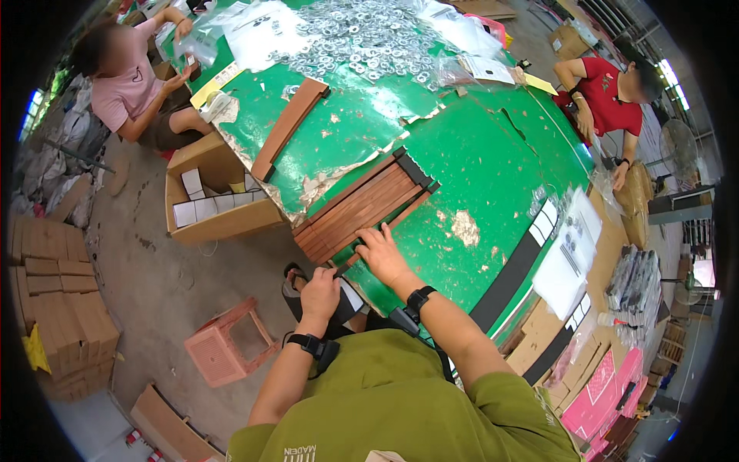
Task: Assembling a set of wooden slats by attaching plastic end caps and sliding them into a frame.
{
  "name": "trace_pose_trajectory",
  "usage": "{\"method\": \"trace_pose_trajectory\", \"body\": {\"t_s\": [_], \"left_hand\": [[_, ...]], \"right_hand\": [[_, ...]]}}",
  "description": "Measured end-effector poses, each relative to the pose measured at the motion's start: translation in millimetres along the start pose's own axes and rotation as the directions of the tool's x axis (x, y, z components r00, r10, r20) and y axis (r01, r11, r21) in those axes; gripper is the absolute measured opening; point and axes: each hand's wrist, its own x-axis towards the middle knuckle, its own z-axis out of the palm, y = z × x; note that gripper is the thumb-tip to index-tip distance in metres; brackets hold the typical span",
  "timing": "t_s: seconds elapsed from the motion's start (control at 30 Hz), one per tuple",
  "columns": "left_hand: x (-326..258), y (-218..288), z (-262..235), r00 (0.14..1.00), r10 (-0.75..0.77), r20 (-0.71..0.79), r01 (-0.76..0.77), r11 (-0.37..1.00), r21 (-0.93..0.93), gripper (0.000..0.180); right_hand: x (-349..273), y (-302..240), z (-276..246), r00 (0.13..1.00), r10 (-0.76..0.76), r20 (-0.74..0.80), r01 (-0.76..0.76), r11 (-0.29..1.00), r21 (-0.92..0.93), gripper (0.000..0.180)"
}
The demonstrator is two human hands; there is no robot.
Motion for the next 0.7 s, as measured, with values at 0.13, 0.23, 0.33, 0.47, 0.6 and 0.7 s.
{"method": "trace_pose_trajectory", "body": {"t_s": [0.13, 0.23, 0.33, 0.47, 0.6, 0.7], "left_hand": [[1, -5, 0, 0.998, 0.041, -0.046, -0.041, 0.999, 0.003, 0.019], [3, -4, 0, 0.996, 0.063, -0.061, -0.064, 0.998, -0.005, 0.019], [6, -1, 0, 0.998, 0.046, -0.032, -0.046, 0.999, 0.013, 0.019], [5, -7, 2, 0.997, 0.071, -0.042, -0.069, 0.997, 0.029, 0.018], [3, -8, 6, 0.993, 0.095, -0.066, -0.093, 0.995, 0.028, 0.018], [5, -5, 3, 0.994, 0.097, -0.053, -0.096, 0.995, 0.032, 0.018]], "right_hand": [[1, 0, 1, 0.999, 0.024, -0.034, -0.022, 0.998, 0.064, 0.017], [0, 3, 1, 0.999, 0.034, -0.03, -0.031, 0.996, 0.088, 0.019], [0, 10, -6, 0.997, 0.035, -0.065, -0.022, 0.98, 0.197, 0.033], [3, 38, -42, 0.918, 0.244, -0.313, -0.183, 0.96, 0.211, 0.062], [-2, 95, -59, 0.68, 0.509, -0.527, -0.527, 0.84, 0.13, 0.058], [-4, 120, -64, 0.637, 0.634, -0.439, -0.65, 0.748, 0.136, 0.058]]}}
